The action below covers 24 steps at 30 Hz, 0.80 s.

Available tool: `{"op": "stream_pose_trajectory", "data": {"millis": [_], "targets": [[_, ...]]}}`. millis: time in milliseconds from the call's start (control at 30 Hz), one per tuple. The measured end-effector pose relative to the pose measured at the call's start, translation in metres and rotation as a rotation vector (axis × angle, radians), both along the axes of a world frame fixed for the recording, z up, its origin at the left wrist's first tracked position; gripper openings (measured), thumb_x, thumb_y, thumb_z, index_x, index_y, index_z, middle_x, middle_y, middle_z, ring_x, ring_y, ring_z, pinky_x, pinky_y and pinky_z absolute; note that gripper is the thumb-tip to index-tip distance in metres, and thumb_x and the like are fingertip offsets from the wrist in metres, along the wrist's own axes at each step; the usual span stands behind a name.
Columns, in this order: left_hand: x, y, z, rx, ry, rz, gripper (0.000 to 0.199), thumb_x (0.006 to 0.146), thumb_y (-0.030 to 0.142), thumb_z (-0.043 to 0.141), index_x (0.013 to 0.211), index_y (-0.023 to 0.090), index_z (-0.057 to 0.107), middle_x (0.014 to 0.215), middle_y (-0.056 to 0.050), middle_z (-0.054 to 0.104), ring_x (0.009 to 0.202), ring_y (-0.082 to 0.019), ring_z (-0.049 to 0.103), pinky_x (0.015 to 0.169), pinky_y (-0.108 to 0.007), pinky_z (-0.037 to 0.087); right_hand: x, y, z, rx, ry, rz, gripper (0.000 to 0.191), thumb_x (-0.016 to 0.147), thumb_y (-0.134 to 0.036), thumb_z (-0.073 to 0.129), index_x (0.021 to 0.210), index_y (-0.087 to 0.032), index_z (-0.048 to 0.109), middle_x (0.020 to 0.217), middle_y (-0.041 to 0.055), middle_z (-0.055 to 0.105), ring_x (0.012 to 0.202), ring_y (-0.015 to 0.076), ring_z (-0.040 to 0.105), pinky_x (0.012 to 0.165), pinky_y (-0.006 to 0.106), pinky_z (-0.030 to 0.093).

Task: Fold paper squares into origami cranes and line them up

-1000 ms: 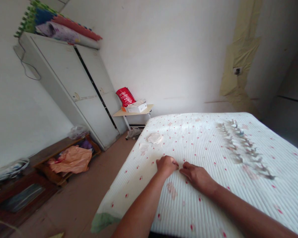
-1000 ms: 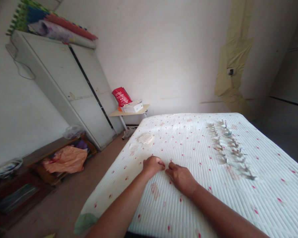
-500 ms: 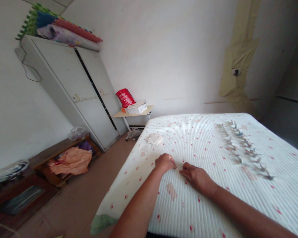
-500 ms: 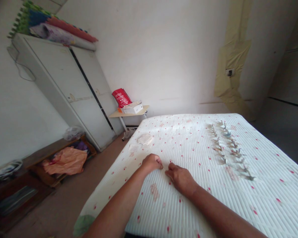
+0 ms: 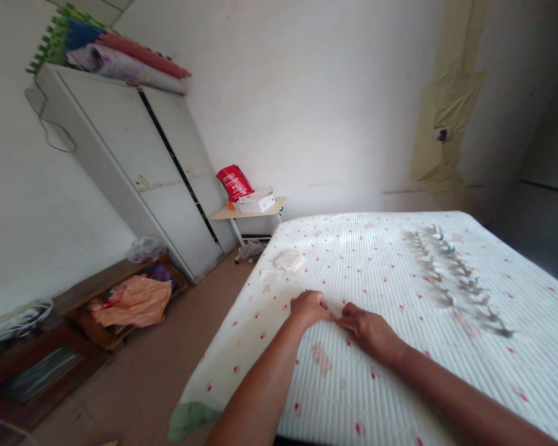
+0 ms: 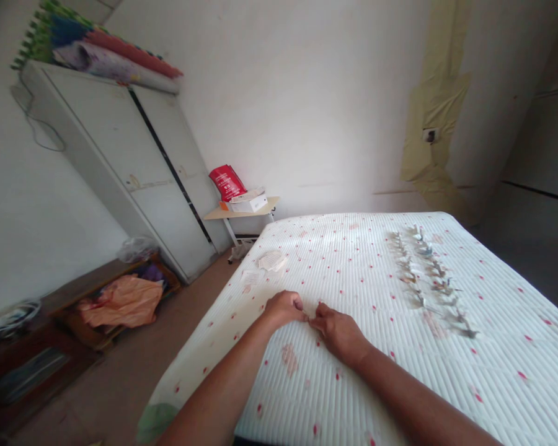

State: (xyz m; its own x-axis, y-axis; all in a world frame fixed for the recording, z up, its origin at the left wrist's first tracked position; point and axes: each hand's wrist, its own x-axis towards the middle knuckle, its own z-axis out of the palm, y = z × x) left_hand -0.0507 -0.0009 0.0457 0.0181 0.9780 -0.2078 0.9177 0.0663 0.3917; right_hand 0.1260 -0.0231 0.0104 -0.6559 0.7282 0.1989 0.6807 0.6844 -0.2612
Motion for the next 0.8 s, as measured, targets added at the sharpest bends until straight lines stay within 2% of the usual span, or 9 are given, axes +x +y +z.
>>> {"op": "stream_pose_trajectory", "data": {"millis": [200, 367, 433, 533, 667, 800], "targets": [[0.004, 0.005, 0.004, -0.044, 0.043, 0.025, 0.024, 0.049, 0.04, 0.072, 0.066, 0.026, 0.063, 0.073, 0.004, 0.064, 0.072, -0.015, 0.059, 0.065, -0.024, 0.043, 0.0, 0.001, -0.002, -0.002, 0.012, 0.012, 0.022, 0.084, -0.014, 0.043, 0.084, -0.021, 0.064, 0.09, 0.0023, 0.057, 0.069, 0.0106, 0.057, 0.054, 0.019, 0.032], [-0.004, 0.012, -0.007, -0.017, -0.025, 0.022, 0.019, 0.052, 0.033, 0.069, 0.067, 0.023, 0.065, 0.067, 0.003, 0.064, 0.065, -0.014, 0.057, 0.058, -0.022, 0.041, 0.0, 0.0, 0.0, 0.014, -0.016, 0.004, 0.022, 0.084, -0.014, 0.043, 0.08, -0.02, 0.064, 0.088, 0.0021, 0.057, 0.068, 0.0103, 0.057, 0.054, 0.019, 0.032], [-0.006, 0.012, -0.011, -0.001, -0.037, 0.022, 0.017, 0.057, 0.032, 0.066, 0.071, 0.022, 0.066, 0.071, 0.004, 0.065, 0.067, -0.013, 0.057, 0.059, -0.021, 0.041, 0.0, 0.0, 0.001, 0.023, -0.03, 0.002, 0.022, 0.085, -0.015, 0.042, 0.079, -0.02, 0.063, 0.089, 0.0021, 0.057, 0.067, 0.0103, 0.057, 0.053, 0.019, 0.032], [-0.004, 0.007, -0.013, 0.028, -0.057, 0.037, 0.02, 0.061, 0.038, 0.064, 0.074, 0.024, 0.066, 0.075, 0.004, 0.066, 0.073, -0.013, 0.058, 0.064, -0.021, 0.041, -0.001, 0.001, 0.0, 0.026, -0.042, -0.004, 0.023, 0.085, -0.016, 0.042, 0.079, -0.02, 0.063, 0.09, 0.0019, 0.057, 0.066, 0.01, 0.056, 0.053, 0.019, 0.032], [0.003, 0.003, -0.009, 0.049, 0.012, 0.072, 0.026, 0.058, 0.048, 0.065, 0.072, 0.026, 0.065, 0.077, 0.004, 0.067, 0.077, -0.015, 0.059, 0.072, -0.026, 0.042, -0.001, 0.001, -0.001, 0.027, -0.025, 0.0, 0.023, 0.085, -0.017, 0.041, 0.081, -0.021, 0.063, 0.088, 0.0017, 0.057, 0.068, 0.0107, 0.056, 0.054, 0.02, 0.032], [0.009, 0.005, -0.004, 0.016, 0.092, 0.077, 0.023, 0.057, 0.045, 0.066, 0.071, 0.026, 0.065, 0.081, 0.002, 0.067, 0.08, -0.017, 0.06, 0.073, -0.027, 0.042, -0.001, 0.0, 0.002, 0.032, -0.024, 0.009, 0.024, 0.086, -0.016, 0.04, 0.082, -0.02, 0.063, 0.088, 0.0026, 0.057, 0.07, 0.0118, 0.057, 0.055, 0.02, 0.035]]}}
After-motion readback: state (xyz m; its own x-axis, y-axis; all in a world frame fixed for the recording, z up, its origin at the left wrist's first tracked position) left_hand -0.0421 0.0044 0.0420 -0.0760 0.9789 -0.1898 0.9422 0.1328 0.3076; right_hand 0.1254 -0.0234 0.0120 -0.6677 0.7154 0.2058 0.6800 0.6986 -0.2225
